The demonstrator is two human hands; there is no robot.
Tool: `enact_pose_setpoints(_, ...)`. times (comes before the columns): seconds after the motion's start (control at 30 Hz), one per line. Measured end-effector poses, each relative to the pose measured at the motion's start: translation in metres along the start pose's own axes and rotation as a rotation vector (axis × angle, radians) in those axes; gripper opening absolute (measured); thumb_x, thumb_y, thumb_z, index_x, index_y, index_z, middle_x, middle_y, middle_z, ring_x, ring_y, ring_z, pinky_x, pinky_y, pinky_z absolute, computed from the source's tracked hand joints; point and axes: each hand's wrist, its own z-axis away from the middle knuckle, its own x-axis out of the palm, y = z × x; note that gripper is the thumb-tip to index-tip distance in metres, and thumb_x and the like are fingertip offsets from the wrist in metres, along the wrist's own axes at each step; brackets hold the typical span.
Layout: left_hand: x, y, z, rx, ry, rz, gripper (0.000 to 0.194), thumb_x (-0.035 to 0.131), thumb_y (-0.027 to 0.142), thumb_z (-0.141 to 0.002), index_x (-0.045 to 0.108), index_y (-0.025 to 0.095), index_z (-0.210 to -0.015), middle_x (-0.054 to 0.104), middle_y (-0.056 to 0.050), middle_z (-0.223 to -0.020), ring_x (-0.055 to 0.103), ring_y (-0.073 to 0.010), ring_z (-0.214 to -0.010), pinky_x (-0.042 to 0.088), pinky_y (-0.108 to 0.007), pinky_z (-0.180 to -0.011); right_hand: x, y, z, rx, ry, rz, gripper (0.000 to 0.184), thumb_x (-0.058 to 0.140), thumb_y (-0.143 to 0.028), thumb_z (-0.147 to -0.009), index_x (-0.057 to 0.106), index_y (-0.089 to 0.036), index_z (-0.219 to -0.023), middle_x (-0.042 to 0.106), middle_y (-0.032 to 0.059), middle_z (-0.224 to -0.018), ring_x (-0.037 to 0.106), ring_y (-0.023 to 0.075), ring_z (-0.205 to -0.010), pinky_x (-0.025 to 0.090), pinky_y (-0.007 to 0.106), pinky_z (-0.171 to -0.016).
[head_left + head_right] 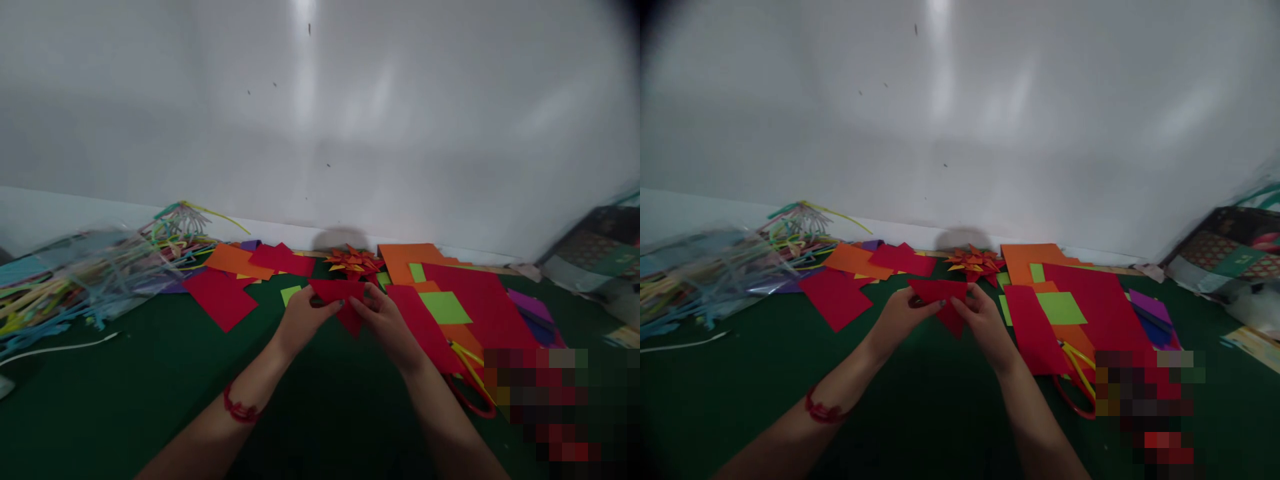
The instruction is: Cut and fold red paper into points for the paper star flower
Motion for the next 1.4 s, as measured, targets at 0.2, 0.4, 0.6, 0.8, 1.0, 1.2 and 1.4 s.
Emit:
enact_pose_setpoints(0.2,0.002,0.0,0.0,0.028,0.056,-0.019,0.024,0.062,0.025,-0.07,0.067,0.016,-0.092,0.069,-0.003,-0.088,0.063,-0.0202,-0.082,0.048,-0.028,-0.075,0.004,-0.004,0.0,-0.056,0.056,0.155,0.029,0.058,-0.038,-0.075,0.056,-0.02,-0.099,0.065,0.0032,-0.094,0.06,0.0199,-0.09,0.047,0.029,-0.076)
enact_pose_setpoints(0.4,0.005,-0.001,-0.001,0.013,0.08,0.025,0.025,0.058,0.031,-0.075,0.064,0.015,-0.092,0.069,-0.005,-0.088,0.063,-0.0199,-0.081,0.049,-0.029,-0.071,-0.001,-0.003,-0.001,-0.004,0.065,0.129,0.028,0.06,-0.038,-0.074,0.057,-0.02,-0.094,0.066,0.0038,-0.086,0.062,0.0202,-0.078,0.049,0.031,-0.068)
enact_pose_setpoints(0.6,0.006,-0.005,-0.001,0.064,-0.136,0.042,0.034,0.06,0.02,-0.072,0.058,0.017,-0.105,0.065,-0.006,-0.101,0.061,-0.0187,-0.089,0.046,-0.03,-0.079,-0.003,0.0,-0.005,0.015,0.181,0.077,0.022,0.061,-0.039,-0.073,0.055,-0.021,-0.085,0.065,0.0005,-0.076,0.06,0.0156,-0.064,0.047,0.028,-0.06)
enact_pose_setpoints(0.8,0.002,-0.008,-0.003,0.071,0.001,-0.034,0.02,0.053,0.023,-0.077,0.062,0.016,-0.093,0.067,-0.004,-0.092,0.061,-0.0178,-0.083,0.047,-0.027,-0.074,-0.003,-0.003,-0.004,-0.012,0.201,0.207,0.025,0.06,-0.042,-0.072,0.059,-0.019,-0.081,0.062,0.0012,-0.078,0.058,0.0157,-0.07,0.046,0.027,-0.064)
enact_pose_setpoints(1.0,0.0,-0.001,0.001,0.155,0.229,-0.242,0.014,0.053,0.026,-0.078,0.064,0.018,-0.082,0.066,0.0,-0.075,0.061,-0.0145,-0.068,0.047,-0.022,-0.062,0.002,-0.006,-0.001,0.022,0.163,0.026,0.034,0.053,-0.049,-0.076,0.062,-0.019,-0.089,0.063,0.0038,-0.08,0.06,0.0184,-0.074,0.047,0.031,-0.066)
enact_pose_setpoints(1.2,0.005,0.001,0.006,0.213,0.232,-0.31,0.017,0.051,0.025,-0.08,0.064,0.023,-0.091,0.068,0.001,-0.083,0.062,-0.0147,-0.074,0.047,-0.024,-0.069,0.008,-0.01,0.002,0.091,0.012,-0.184,0.036,0.054,-0.044,-0.077,0.057,-0.021,-0.104,0.063,0.006,-0.095,0.058,0.0184,-0.091,0.046,0.031,-0.077)
enact_pose_setpoints(1.4,0.006,0.006,0.006,0.228,0.091,-0.253,0.025,0.055,0.018,-0.075,0.06,0.023,-0.099,0.067,0.0,-0.092,0.062,-0.0169,-0.084,0.047,-0.027,-0.076,-0.002,-0.003,-0.001,-0.019,0.164,-0.003,0.03,0.064,-0.038,-0.07,0.06,-0.02,-0.093,0.063,0.0038,-0.09,0.059,0.0166,-0.078,0.046,0.027,-0.068)
